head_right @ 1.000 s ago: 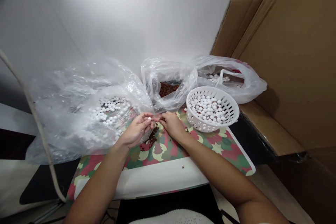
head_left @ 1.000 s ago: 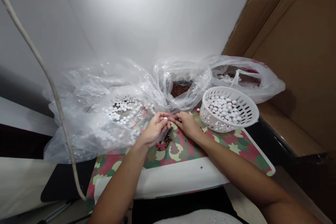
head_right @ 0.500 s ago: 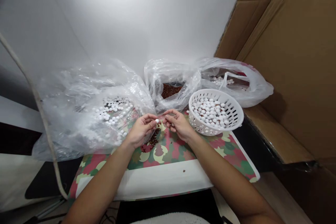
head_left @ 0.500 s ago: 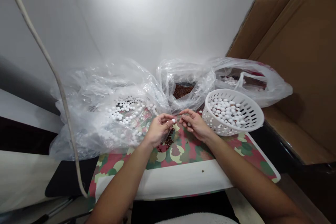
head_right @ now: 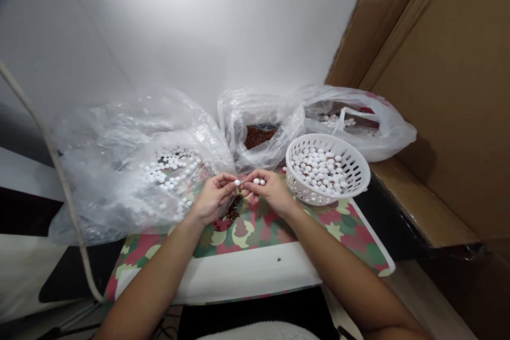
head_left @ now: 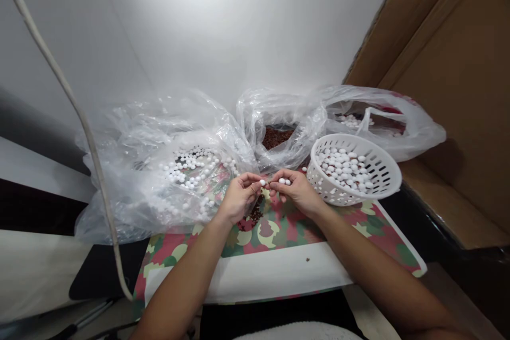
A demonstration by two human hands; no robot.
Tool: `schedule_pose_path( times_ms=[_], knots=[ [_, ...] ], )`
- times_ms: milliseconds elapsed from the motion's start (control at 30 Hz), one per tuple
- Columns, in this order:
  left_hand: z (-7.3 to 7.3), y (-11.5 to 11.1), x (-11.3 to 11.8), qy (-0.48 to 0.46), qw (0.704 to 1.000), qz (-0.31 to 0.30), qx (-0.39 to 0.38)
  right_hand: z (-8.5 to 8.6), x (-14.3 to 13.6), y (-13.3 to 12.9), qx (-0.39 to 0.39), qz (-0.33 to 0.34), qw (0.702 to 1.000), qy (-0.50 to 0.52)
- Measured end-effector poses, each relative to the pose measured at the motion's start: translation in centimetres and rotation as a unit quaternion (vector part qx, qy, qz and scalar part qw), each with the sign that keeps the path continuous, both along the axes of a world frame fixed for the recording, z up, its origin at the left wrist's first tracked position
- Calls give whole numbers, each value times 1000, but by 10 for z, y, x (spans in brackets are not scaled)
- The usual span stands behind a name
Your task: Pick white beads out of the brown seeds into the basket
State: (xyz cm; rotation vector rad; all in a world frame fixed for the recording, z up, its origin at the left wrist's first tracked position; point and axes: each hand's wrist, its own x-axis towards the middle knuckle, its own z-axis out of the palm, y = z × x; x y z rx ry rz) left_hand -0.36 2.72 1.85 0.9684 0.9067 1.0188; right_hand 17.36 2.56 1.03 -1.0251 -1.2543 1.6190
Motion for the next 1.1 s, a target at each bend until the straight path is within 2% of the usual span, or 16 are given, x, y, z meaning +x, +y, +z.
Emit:
schedule_pose_path(
  times_ms=[233, 433, 600, 800, 900, 967, 1033, 1100],
  knots=[
    [1, -1, 2, 8, 1000, -1, -5, 1, -3, -2, 50, -2, 997, -53],
    [-4, -1, 4, 17, 999, 30, 12, -2, -7, -3, 98, -40, 989, -99],
    [-8, -2, 4, 27, 999, 25, 27, 0, -8, -5, 129, -51, 982, -126],
    [-6, -6, 5, 25, 999, 32, 29, 7, -8, -8, 269, -58, 938, -210],
    [-1, -6, 7, 3, 999, 30, 23, 6, -8, -7, 292, -54, 932, -208],
    [1, -5, 9, -21, 999, 42, 18, 2, -9, -3, 249, -63, 952, -164],
    [0, -3, 10, -27, 998, 53, 21, -2, -9, 2, 131, -81, 986, -57],
    [-2, 0, 8, -9, 998, 57, 27, -7, -8, 7, 2, -86, 994, 60]
  ],
)
